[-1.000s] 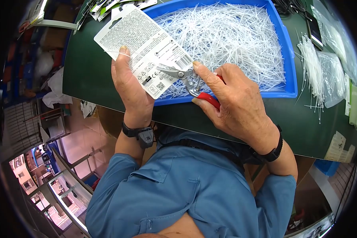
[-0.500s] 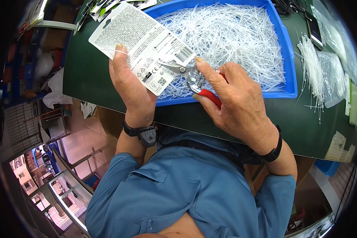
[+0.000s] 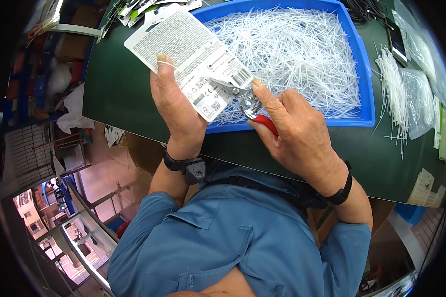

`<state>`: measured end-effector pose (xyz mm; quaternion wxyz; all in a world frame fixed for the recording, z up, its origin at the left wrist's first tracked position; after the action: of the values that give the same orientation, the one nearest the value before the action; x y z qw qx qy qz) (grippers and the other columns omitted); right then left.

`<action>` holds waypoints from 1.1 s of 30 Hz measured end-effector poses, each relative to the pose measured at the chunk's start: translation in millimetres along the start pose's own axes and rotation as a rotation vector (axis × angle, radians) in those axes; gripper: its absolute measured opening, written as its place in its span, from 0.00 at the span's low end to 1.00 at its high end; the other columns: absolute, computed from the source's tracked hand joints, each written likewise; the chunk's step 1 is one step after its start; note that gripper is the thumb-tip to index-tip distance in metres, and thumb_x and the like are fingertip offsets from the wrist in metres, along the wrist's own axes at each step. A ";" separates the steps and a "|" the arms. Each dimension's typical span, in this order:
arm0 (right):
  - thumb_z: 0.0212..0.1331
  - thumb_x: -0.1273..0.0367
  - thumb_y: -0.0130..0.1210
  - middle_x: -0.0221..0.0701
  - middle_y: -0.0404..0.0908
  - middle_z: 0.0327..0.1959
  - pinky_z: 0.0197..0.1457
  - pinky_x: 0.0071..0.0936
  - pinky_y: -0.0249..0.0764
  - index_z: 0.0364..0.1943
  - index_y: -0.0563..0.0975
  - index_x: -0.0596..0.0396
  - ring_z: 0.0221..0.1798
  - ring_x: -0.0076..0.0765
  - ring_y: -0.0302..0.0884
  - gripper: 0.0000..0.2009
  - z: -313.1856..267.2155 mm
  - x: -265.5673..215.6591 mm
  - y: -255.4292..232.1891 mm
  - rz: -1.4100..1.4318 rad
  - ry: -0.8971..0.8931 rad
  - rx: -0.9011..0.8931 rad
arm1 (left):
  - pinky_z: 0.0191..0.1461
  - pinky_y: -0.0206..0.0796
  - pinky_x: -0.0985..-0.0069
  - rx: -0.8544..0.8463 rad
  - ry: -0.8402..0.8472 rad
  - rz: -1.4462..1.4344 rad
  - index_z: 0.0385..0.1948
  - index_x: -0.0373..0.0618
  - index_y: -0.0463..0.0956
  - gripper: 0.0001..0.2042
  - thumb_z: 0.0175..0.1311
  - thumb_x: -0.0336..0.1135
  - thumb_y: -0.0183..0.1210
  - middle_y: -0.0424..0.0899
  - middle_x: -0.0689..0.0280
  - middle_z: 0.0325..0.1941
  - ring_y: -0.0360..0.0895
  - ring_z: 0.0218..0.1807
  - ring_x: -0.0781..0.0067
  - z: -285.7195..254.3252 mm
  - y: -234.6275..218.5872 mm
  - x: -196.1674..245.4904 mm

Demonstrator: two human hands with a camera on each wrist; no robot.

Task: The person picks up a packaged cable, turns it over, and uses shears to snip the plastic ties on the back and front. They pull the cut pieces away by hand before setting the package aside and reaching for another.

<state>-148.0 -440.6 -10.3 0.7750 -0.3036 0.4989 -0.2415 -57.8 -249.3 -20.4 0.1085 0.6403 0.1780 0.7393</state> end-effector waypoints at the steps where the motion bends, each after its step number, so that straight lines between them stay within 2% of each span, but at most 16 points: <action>1: 0.49 0.75 0.75 0.37 0.77 0.37 0.37 0.36 0.75 0.71 0.73 0.52 0.36 0.42 0.77 0.39 1.0 -1.1 -1.1 0.021 0.004 -0.010 | 0.64 0.75 0.71 -0.027 0.023 0.017 0.70 0.35 0.60 0.26 0.83 0.47 0.47 0.78 0.54 0.62 0.81 0.60 0.70 -1.8 1.7 0.2; 3: 0.49 0.75 0.75 0.38 0.77 0.37 0.38 0.35 0.75 0.71 0.74 0.53 0.36 0.42 0.77 0.39 6.1 -5.8 -3.3 0.057 -0.004 -0.002 | 0.65 0.74 0.71 -0.058 0.047 0.036 0.71 0.35 0.60 0.27 0.83 0.48 0.47 0.78 0.54 0.63 0.80 0.60 0.70 -6.1 5.4 -2.1; 6: 0.50 0.75 0.74 0.38 0.78 0.38 0.39 0.34 0.76 0.70 0.74 0.53 0.37 0.41 0.78 0.38 11.4 -11.6 -4.7 0.119 -0.016 0.008 | 0.62 0.75 0.67 -0.049 0.128 0.044 0.66 0.38 0.63 0.27 0.84 0.54 0.43 0.77 0.52 0.61 0.80 0.59 0.66 -12.6 11.2 -7.3; 10: 0.50 0.74 0.74 0.38 0.79 0.39 0.41 0.33 0.77 0.70 0.74 0.54 0.39 0.40 0.79 0.38 13.0 -14.0 -5.3 0.130 -0.007 0.018 | 0.61 0.75 0.69 -0.062 0.140 0.091 0.67 0.38 0.63 0.28 0.84 0.56 0.42 0.78 0.53 0.61 0.81 0.57 0.67 -16.2 13.3 -6.1; 14: 0.49 0.74 0.74 0.38 0.79 0.39 0.40 0.34 0.77 0.70 0.74 0.54 0.39 0.40 0.79 0.38 11.7 -13.7 -4.4 0.148 0.016 0.003 | 0.67 0.69 0.73 -0.087 0.124 0.106 0.73 0.35 0.58 0.29 0.84 0.52 0.45 0.76 0.55 0.66 0.76 0.62 0.74 -18.9 14.1 -3.9; 18: 0.49 0.74 0.74 0.39 0.79 0.39 0.41 0.35 0.78 0.70 0.74 0.54 0.39 0.41 0.79 0.38 11.9 -12.5 -3.0 0.079 -0.011 0.041 | 0.68 0.67 0.74 -0.090 0.068 0.015 0.73 0.35 0.58 0.29 0.84 0.52 0.45 0.76 0.55 0.66 0.75 0.63 0.75 -17.2 16.9 -4.7; 23: 0.48 0.74 0.74 0.39 0.78 0.38 0.42 0.36 0.77 0.70 0.74 0.54 0.40 0.43 0.79 0.38 13.1 -12.9 -5.7 0.100 0.016 0.045 | 0.67 0.67 0.74 -0.129 0.009 0.043 0.74 0.36 0.57 0.30 0.84 0.52 0.45 0.75 0.55 0.66 0.75 0.62 0.75 -16.3 12.6 -8.6; 26: 0.48 0.74 0.74 0.40 0.78 0.38 0.42 0.37 0.77 0.69 0.75 0.54 0.40 0.44 0.79 0.38 12.6 -11.9 -5.7 0.095 0.017 0.046 | 0.67 0.67 0.74 -0.128 0.077 0.059 0.74 0.36 0.57 0.30 0.84 0.52 0.45 0.76 0.56 0.66 0.75 0.62 0.75 -19.1 14.9 -11.2; 33: 0.48 0.74 0.75 0.39 0.77 0.37 0.39 0.39 0.76 0.70 0.74 0.54 0.37 0.46 0.78 0.39 10.7 -10.7 -5.5 0.014 0.002 0.042 | 0.67 0.68 0.74 -0.085 0.074 0.051 0.72 0.37 0.60 0.28 0.84 0.52 0.44 0.76 0.56 0.65 0.76 0.61 0.75 -17.6 23.2 -10.0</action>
<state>-142.8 -434.7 3.7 0.7823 -0.2837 0.4965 -0.2469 -72.0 -276.6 -22.3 0.1102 0.6117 0.1340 0.7719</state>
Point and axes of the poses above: each hand's wrist, its own z-axis towards the middle knuckle, its own y-axis out of the palm, x = y × z, the point moved 3 cm from there along z, towards the middle knuckle
